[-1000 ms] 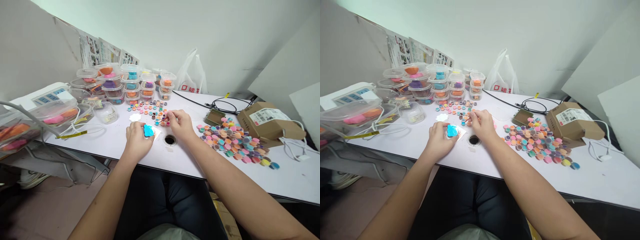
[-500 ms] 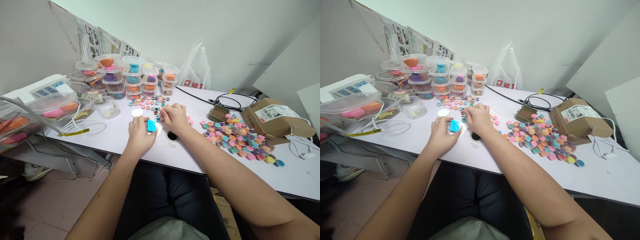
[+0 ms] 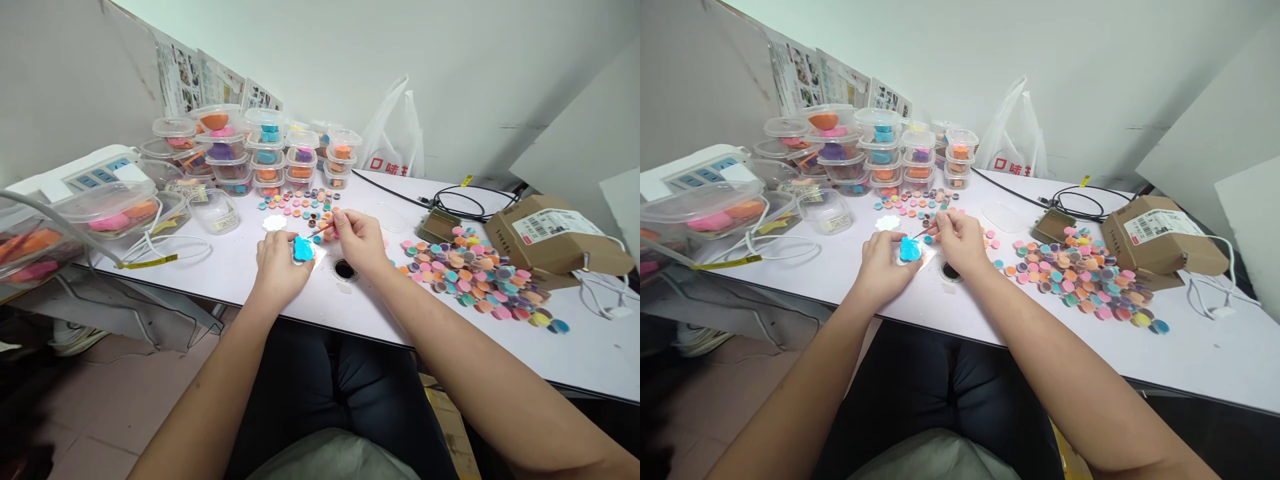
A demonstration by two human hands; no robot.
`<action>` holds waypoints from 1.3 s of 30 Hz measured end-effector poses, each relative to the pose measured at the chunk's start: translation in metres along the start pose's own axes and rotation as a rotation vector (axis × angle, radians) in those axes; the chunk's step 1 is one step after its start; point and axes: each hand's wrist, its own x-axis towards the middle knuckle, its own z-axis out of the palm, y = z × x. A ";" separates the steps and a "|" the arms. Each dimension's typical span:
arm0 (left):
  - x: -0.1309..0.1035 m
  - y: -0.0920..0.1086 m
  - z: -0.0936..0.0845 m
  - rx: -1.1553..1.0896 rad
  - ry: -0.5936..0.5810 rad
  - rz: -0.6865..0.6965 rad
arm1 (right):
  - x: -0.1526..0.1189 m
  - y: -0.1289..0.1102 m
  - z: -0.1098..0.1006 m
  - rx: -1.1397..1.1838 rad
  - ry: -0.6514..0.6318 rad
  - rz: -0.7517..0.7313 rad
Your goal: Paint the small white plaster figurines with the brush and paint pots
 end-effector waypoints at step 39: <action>0.000 -0.001 0.001 0.025 -0.009 -0.001 | -0.016 -0.005 -0.008 -0.266 -0.082 -0.247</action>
